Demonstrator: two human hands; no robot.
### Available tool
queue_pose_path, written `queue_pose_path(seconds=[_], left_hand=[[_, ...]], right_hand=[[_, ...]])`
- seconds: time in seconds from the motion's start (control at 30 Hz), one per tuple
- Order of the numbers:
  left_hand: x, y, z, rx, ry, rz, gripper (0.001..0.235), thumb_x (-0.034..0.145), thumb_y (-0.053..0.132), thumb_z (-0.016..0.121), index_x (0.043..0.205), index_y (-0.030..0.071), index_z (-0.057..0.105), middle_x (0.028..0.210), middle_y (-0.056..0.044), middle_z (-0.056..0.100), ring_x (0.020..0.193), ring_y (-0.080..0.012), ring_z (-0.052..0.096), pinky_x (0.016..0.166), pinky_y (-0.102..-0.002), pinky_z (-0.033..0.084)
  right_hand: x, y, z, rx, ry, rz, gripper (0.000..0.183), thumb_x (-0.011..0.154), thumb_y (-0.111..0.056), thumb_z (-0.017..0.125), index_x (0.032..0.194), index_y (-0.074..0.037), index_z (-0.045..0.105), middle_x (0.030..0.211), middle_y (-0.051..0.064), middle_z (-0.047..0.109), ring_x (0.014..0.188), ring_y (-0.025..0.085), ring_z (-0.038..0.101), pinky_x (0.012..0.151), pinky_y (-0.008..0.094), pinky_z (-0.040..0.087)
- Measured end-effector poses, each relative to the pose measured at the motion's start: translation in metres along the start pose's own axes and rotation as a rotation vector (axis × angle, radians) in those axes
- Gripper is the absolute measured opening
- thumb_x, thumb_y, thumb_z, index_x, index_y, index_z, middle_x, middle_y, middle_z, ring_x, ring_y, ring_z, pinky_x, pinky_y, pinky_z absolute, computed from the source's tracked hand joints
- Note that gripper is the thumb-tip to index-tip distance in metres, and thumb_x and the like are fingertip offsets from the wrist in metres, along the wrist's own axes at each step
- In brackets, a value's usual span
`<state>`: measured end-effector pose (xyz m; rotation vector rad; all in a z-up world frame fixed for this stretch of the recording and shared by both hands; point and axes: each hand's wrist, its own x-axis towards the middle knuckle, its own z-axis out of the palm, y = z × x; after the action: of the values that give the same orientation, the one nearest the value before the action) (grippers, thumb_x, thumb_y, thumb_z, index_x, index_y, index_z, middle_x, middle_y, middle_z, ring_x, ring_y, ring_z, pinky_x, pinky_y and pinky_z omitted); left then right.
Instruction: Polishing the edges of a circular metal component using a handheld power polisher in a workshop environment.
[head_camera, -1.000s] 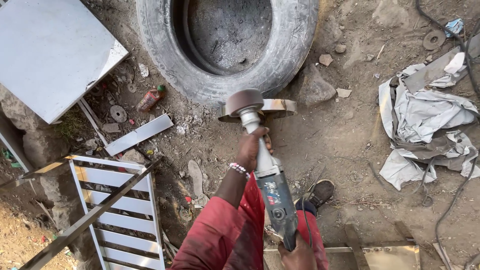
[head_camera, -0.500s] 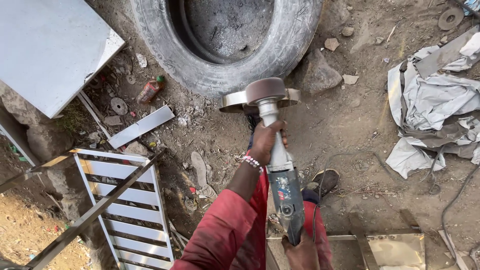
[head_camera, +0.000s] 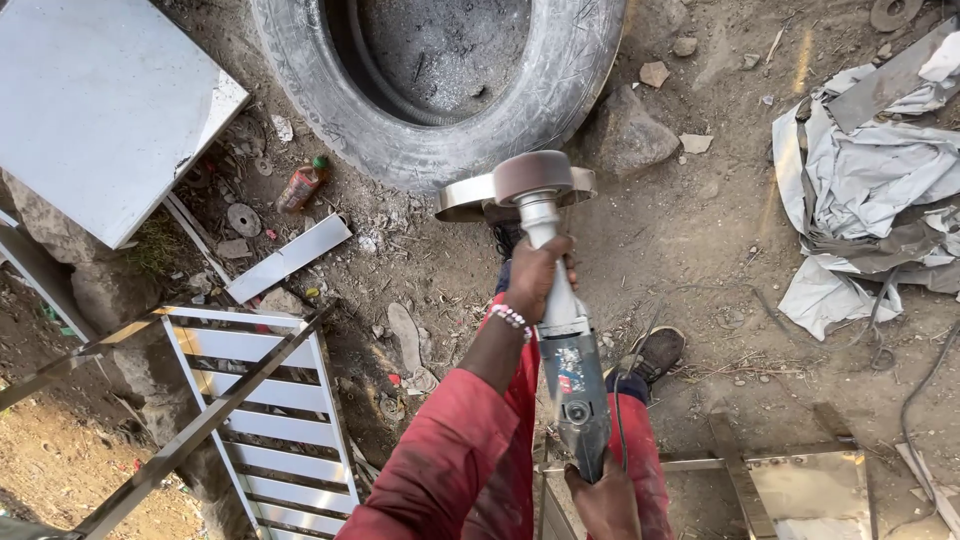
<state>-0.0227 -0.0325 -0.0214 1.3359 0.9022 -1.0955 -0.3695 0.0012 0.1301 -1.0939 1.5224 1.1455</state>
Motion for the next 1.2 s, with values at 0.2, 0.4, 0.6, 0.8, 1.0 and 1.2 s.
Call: queue_pose_path(seconds=[0.2,0.4,0.6,0.8,1.0,1.2], left_hand=[[0.034,-0.022,0.075,0.136,0.002,-0.142,0.018,0.106,0.006,0.083,0.116,0.005,0.068,0.079,-0.013,0.075,0.052,-0.0207,0.067,0.051,-0.043,0.063],[0.042,-0.029,0.082,0.107,-0.013,-0.146,0.014,0.101,0.009,0.080,0.104,0.004,0.067,0.075,-0.014,0.072,0.051,-0.0217,0.065,0.049,-0.044,0.060],[0.037,-0.027,0.077,0.096,0.004,-0.156,0.019,0.101,0.007,0.083,0.106,0.004,0.065,0.076,-0.016,0.072,0.050,-0.0249,0.065,0.046,-0.045,0.058],[0.031,-0.023,0.075,0.053,-0.023,-0.129,0.030,0.098,0.007,0.080,0.120,0.005,0.060,0.074,-0.014,0.068,0.049,-0.0213,0.062,0.046,-0.044,0.057],[0.013,-0.001,0.030,-0.020,0.028,-0.039,0.034,0.101,0.012,0.085,0.126,0.010,0.062,0.075,-0.012,0.071,0.052,-0.0225,0.065,0.049,-0.043,0.061],[0.013,0.011,0.025,-0.020,0.061,-0.013,0.034,0.102,0.014,0.085,0.125,0.010,0.060,0.077,-0.010,0.069,0.052,-0.0213,0.065,0.047,-0.043,0.060]], right_hand=[[0.000,-0.026,-0.039,0.064,0.032,0.089,0.042,0.104,-0.029,0.092,0.144,-0.017,0.092,0.094,0.012,0.087,0.074,0.027,0.071,0.072,0.047,0.061],[0.008,-0.024,-0.043,0.115,0.039,0.095,0.043,0.105,-0.023,0.096,0.147,-0.014,0.091,0.114,0.011,0.091,0.090,0.029,0.078,0.081,0.049,0.068],[0.006,-0.024,-0.040,0.056,0.001,0.073,0.048,0.103,-0.030,0.092,0.148,-0.014,0.089,0.095,0.014,0.089,0.076,0.030,0.074,0.073,0.050,0.063],[0.000,-0.036,-0.049,0.058,0.000,0.084,0.044,0.106,-0.026,0.090,0.149,-0.017,0.091,0.105,0.011,0.096,0.079,0.027,0.077,0.076,0.048,0.068],[0.017,-0.012,-0.045,-0.251,0.009,-0.074,0.049,0.101,-0.047,0.087,0.147,-0.029,0.086,0.132,-0.001,0.102,0.127,0.028,0.093,0.118,0.046,0.071],[0.024,-0.020,-0.031,-0.115,-0.032,-0.031,0.063,0.100,-0.038,0.086,0.161,-0.026,0.083,0.143,0.004,0.101,0.133,0.033,0.093,0.119,0.044,0.070]])
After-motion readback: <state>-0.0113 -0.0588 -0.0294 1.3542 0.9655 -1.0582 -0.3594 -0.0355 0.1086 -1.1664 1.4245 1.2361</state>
